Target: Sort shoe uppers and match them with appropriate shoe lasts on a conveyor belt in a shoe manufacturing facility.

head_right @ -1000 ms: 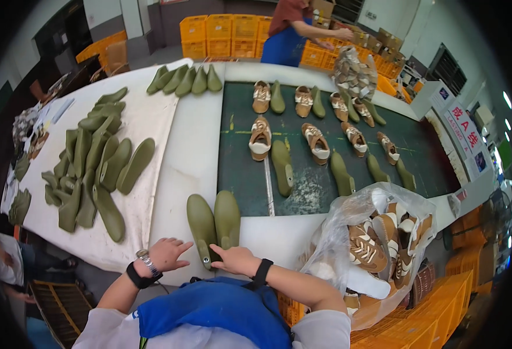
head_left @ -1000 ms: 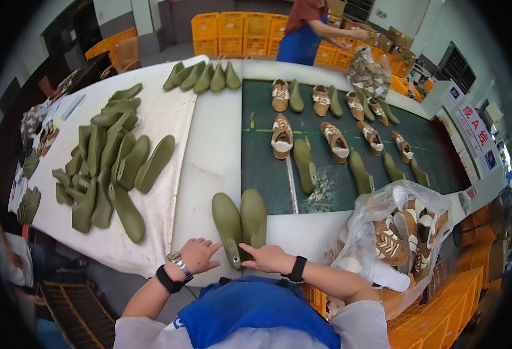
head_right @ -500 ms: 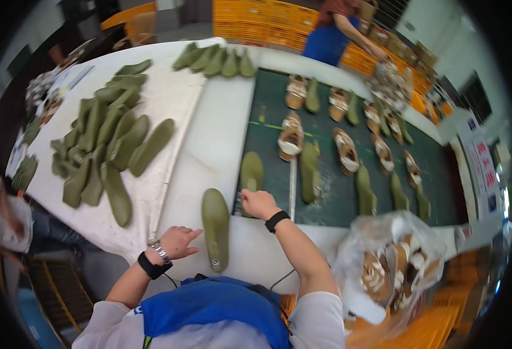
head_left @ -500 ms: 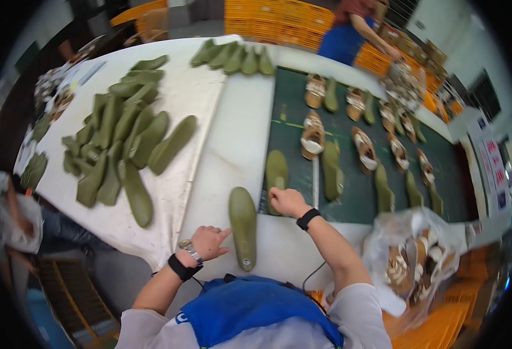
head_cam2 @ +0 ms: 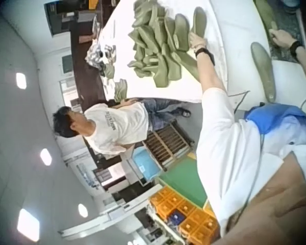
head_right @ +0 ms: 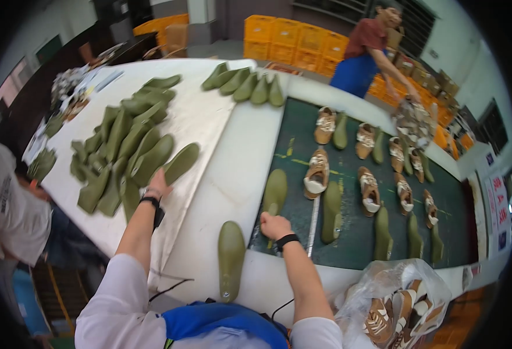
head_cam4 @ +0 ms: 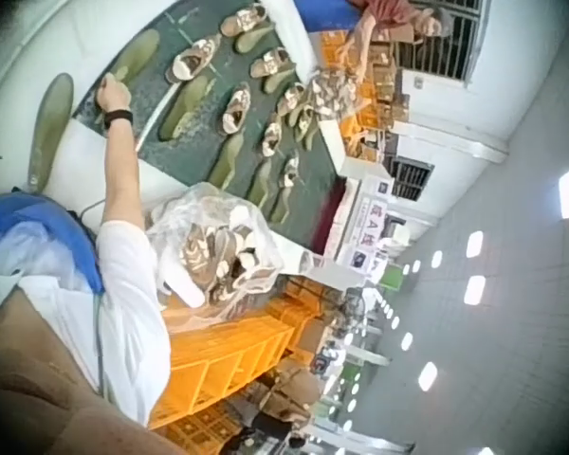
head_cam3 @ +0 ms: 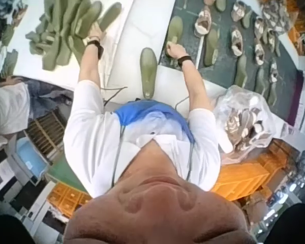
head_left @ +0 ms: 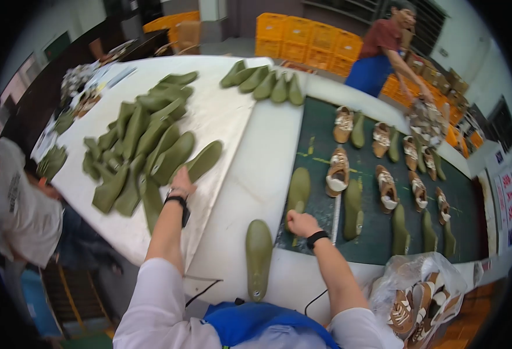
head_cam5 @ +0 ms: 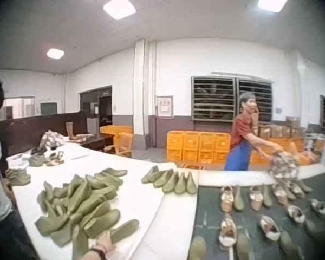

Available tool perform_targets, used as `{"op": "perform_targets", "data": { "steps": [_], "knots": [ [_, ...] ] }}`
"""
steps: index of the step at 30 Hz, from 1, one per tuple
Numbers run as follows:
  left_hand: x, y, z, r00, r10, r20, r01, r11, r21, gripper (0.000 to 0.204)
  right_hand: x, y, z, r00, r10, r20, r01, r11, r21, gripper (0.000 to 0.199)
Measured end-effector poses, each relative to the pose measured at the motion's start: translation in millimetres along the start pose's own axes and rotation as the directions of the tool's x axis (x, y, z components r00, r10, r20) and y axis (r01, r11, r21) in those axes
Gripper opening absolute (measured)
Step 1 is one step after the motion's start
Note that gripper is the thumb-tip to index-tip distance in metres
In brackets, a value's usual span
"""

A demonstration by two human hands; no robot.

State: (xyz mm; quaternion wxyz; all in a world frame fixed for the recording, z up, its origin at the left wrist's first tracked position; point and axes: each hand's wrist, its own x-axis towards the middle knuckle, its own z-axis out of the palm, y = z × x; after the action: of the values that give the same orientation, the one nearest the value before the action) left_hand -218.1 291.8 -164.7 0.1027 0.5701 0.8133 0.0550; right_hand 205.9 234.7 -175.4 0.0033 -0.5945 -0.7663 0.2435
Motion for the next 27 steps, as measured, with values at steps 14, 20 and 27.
{"op": "perform_targets", "data": {
  "steps": [14,20,27],
  "knots": [
    [-30,7,-6,0.973,0.232,0.018,-0.228,0.965,-0.133,0.063,-13,-5,1,1.000,0.014,-0.010,-0.014,0.999,0.051,0.016],
    [-109,31,6,0.976,0.216,0.042,-0.208,0.968,-0.137,0.055,-12,7,2,0.998,0.037,-0.043,-0.034,0.997,0.067,0.012],
    [-251,50,3,0.904,0.353,0.240,-0.340,0.935,-0.097,0.058,-45,-8,-13,0.991,0.074,0.109,-0.083,0.993,0.079,0.054]
  ]
}}
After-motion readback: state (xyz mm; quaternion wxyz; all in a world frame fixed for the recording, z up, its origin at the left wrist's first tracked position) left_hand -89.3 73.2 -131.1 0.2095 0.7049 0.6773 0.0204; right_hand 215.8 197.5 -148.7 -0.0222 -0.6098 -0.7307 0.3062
